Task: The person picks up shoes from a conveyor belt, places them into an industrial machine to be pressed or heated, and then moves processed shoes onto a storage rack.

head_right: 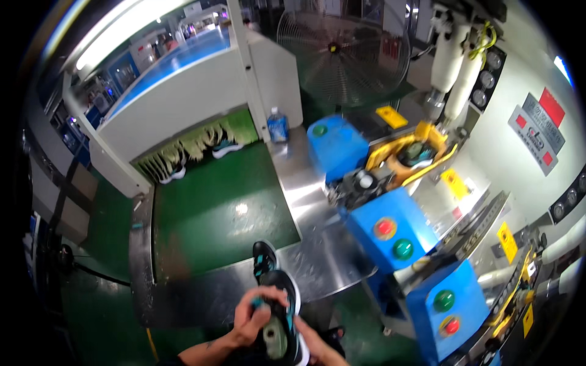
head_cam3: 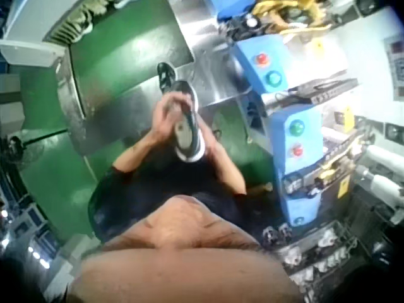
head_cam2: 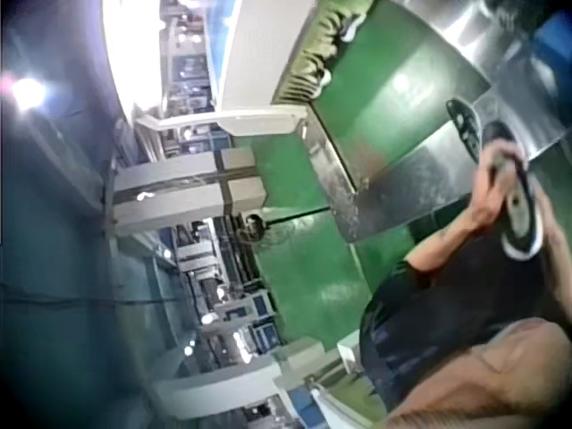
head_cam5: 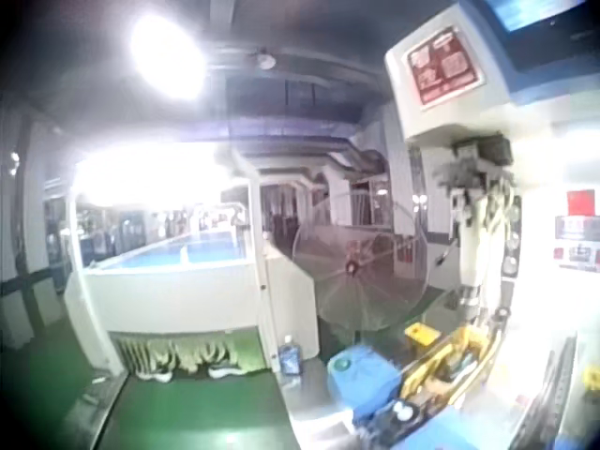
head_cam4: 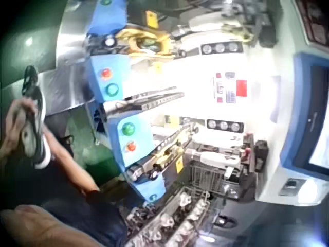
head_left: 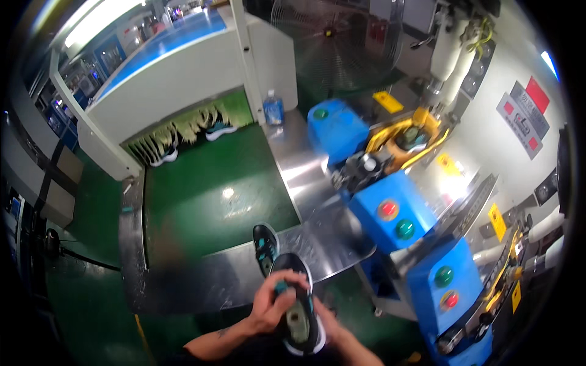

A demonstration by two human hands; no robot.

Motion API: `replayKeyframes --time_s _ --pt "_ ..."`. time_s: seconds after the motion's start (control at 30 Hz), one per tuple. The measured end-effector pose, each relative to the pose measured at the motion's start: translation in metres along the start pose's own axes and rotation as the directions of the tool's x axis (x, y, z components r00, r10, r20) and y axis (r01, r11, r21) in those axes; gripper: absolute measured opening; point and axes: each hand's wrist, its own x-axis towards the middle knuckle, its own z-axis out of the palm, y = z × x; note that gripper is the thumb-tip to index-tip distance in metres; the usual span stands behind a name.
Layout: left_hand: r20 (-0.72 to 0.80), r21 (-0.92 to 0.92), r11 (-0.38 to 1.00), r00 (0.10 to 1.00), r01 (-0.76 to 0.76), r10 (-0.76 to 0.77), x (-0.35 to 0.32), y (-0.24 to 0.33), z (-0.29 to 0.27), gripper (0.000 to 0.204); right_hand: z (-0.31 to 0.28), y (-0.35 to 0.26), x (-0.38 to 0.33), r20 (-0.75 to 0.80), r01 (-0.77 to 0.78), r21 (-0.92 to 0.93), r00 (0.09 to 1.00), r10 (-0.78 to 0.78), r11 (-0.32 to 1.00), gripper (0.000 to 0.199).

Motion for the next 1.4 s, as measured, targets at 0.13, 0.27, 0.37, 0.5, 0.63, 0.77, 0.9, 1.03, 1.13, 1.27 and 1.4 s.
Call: replayKeyframes --time_s 0.13,0.27,0.37,0.5,0.63,0.77,0.9,1.03,1.13,1.27,1.4 --pt "-0.43 -0.441 0.894 0.853 0.087 -0.295 -0.016 -0.022 -0.052 0.025 0.021 0.002 0.043 0.016 0.257 -0.273 0.965 -0.263 0.927 0.055" --pt "-0.543 -0.389 0.913 0.771 0.119 -0.332 -0.033 -0.04 -0.127 0.027 -0.026 0.04 0.121 -0.32 0.113 -0.831 0.703 -0.635 0.544 0.087" --pt "-0.51 -0.397 0.891 0.755 0.218 -0.412 -0.04 -0.041 -0.185 0.029 0.013 0.054 0.19 -0.007 -0.142 -0.987 0.484 -0.875 -0.07 0.091" --pt "-0.438 -0.362 0.915 0.835 0.175 -0.333 -0.045 -0.031 -0.223 0.031 0.026 0.045 0.263 -0.289 -0.25 -0.952 0.557 -0.778 0.175 0.076" --pt "-0.29 -0.257 0.929 0.896 0.266 -0.336 -0.023 -0.034 -0.223 0.032 0.016 0.036 0.211 -0.492 -0.139 -0.828 0.645 -0.585 0.543 0.052" --pt "-0.135 -0.17 0.937 0.934 0.305 -0.329 -0.016 -0.062 -0.221 0.041 0.036 0.101 0.103 -0.377 0.368 -0.727 0.492 -0.785 0.58 0.045" --pt "0.541 -0.226 0.935 0.833 0.273 -0.112 -0.022 -0.072 -0.126 0.042 0.055 0.196 -0.02 -0.557 0.543 -0.636 0.17 -0.813 0.549 0.065" --pt "0.922 -0.279 0.89 0.36 0.36 0.143 -0.085 -0.016 -0.012 0.049 0.101 0.316 -0.119 -0.75 0.564 -0.624 -0.237 -0.618 0.541 0.056" --pt "0.994 -0.038 0.666 -0.037 0.745 0.098 -0.181 0.014 0.039 0.052 0.149 0.434 -0.145 -0.808 0.656 -0.589 -0.498 -0.315 0.472 0.051" --pt "0.853 0.452 0.497 -0.522 0.741 0.003 -0.295 0.033 0.058 0.027 0.257 0.556 -0.113 -0.726 0.775 -0.317 -0.569 0.385 0.547 0.059" --pt "0.575 0.264 0.814 -0.762 0.517 0.297 -0.384 0.047 0.099 0.019 0.243 0.633 -0.037 0.018 0.681 0.167 -0.725 0.689 0.713 0.076"
